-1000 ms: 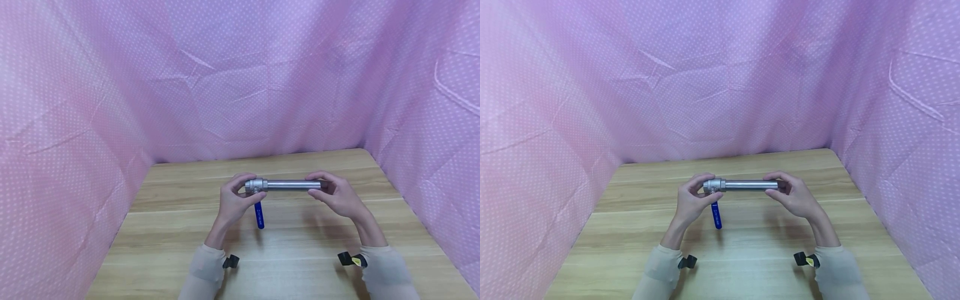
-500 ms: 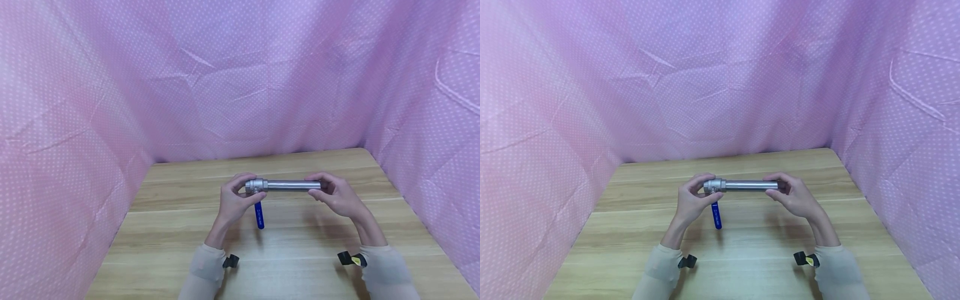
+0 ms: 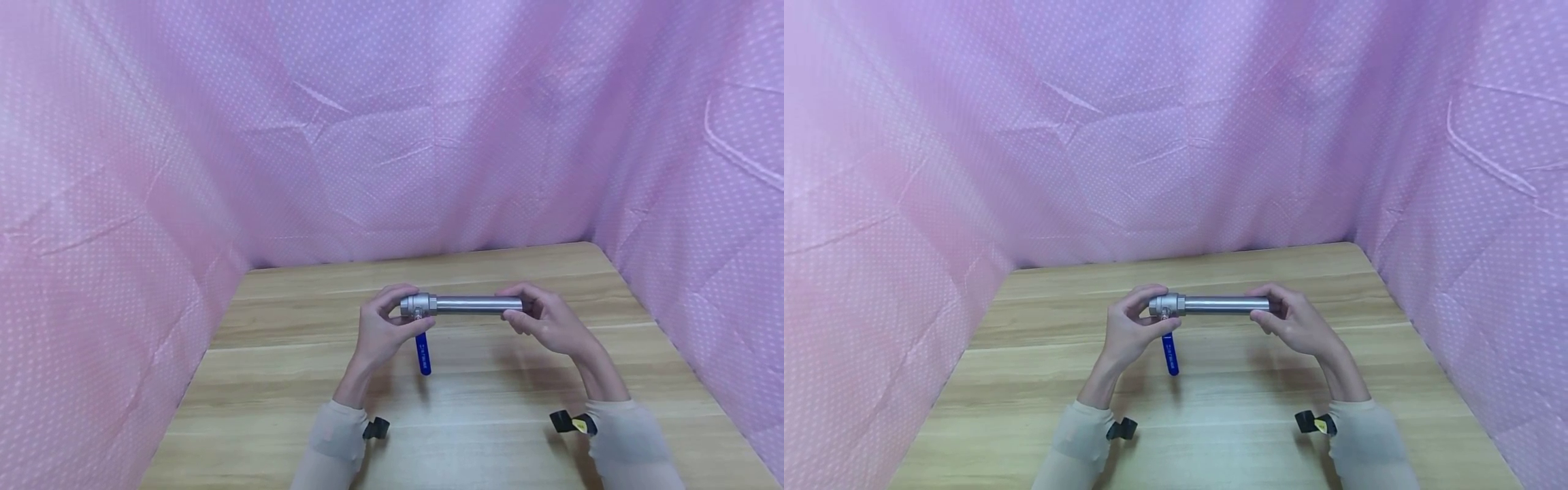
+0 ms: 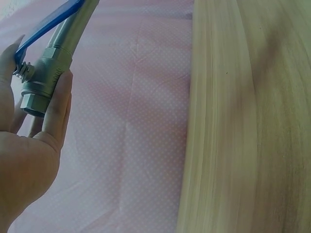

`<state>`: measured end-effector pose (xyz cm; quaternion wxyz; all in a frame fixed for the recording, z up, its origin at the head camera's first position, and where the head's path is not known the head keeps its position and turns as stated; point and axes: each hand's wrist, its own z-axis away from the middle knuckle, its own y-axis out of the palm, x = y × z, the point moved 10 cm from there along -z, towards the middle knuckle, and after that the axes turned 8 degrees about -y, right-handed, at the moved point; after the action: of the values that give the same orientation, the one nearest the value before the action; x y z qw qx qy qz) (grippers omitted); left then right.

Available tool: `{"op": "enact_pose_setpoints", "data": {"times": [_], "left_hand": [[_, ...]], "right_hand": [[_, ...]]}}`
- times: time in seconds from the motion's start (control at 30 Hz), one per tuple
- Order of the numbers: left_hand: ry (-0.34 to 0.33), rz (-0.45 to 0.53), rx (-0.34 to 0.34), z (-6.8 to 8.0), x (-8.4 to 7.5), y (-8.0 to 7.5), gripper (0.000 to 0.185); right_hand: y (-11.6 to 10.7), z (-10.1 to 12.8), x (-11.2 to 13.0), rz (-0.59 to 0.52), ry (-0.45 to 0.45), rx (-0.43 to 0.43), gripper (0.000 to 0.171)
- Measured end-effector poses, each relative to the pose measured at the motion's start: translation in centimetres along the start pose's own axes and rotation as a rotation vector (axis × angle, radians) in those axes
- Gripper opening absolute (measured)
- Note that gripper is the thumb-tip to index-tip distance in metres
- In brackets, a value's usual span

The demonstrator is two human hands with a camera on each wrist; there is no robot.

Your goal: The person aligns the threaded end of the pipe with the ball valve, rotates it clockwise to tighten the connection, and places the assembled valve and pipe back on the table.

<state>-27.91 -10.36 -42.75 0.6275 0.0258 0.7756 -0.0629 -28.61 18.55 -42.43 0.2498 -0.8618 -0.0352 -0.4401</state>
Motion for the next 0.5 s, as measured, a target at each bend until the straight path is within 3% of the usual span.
{"op": "enact_pose_setpoints", "data": {"times": [0.5], "left_hand": [[-0.066,-0.089,0.025,0.0,1.2,-0.3,0.055]], "right_hand": [[0.7,0.1,-2.0,0.054,0.111,0.037,0.029]]}}
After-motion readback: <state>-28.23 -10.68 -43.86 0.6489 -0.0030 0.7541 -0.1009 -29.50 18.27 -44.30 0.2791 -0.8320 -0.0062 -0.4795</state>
